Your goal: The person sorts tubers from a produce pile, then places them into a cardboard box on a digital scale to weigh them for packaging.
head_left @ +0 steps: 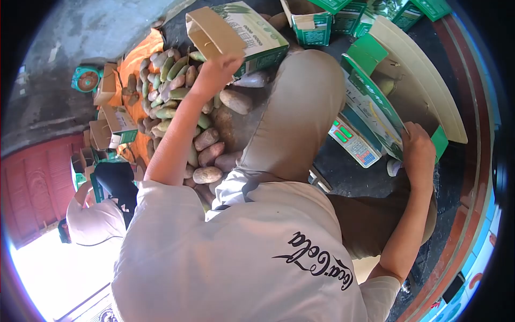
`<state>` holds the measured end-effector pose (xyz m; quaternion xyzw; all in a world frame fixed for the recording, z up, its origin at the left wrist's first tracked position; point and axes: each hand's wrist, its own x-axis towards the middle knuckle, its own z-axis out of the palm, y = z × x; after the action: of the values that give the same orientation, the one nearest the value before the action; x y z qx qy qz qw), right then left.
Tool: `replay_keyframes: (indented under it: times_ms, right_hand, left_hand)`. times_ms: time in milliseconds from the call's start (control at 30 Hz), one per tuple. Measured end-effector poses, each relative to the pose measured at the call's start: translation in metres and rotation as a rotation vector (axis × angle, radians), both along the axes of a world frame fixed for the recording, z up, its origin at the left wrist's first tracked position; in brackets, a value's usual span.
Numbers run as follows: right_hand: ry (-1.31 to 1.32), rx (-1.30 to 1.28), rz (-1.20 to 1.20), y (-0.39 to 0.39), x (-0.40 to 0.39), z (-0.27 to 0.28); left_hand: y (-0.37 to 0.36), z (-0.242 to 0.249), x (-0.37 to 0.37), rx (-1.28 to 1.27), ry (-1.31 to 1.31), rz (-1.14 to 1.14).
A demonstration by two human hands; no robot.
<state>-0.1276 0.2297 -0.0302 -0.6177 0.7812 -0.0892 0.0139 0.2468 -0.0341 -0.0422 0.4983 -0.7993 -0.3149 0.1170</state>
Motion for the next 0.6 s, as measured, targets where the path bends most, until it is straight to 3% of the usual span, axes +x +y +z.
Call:
replay_keyframes:
  times_ms: [67,133,200,367,467,600]
  right_hand:
    - [-0.01,-0.014,0.011,0.0,0.001,0.0]
    - [-0.02,-0.019,0.009,-0.001,0.001,0.0]
    - [-0.031,-0.012,-0.005,-0.002,0.002,0.002]
    - [-0.035,-0.008,-0.012,-0.002,0.005,0.0]
    - [-0.041,-0.011,-0.024,-0.003,0.006,0.0]
    - [-0.013,-0.004,-0.041,-0.002,0.008,-0.001]
  left_hand:
    - [0.004,-0.054,0.064,-0.05,-0.055,-0.02]
    - [0.016,-0.114,0.126,-0.008,-0.395,-0.001]
    - [0.041,-0.16,0.169,0.258,-0.648,0.04]
    - [0.122,-0.199,0.219,0.59,-0.866,0.019]
    - [0.168,-0.228,0.25,0.542,-0.964,-0.06]
    - [0.202,-0.22,0.253,0.552,-1.234,-0.075]
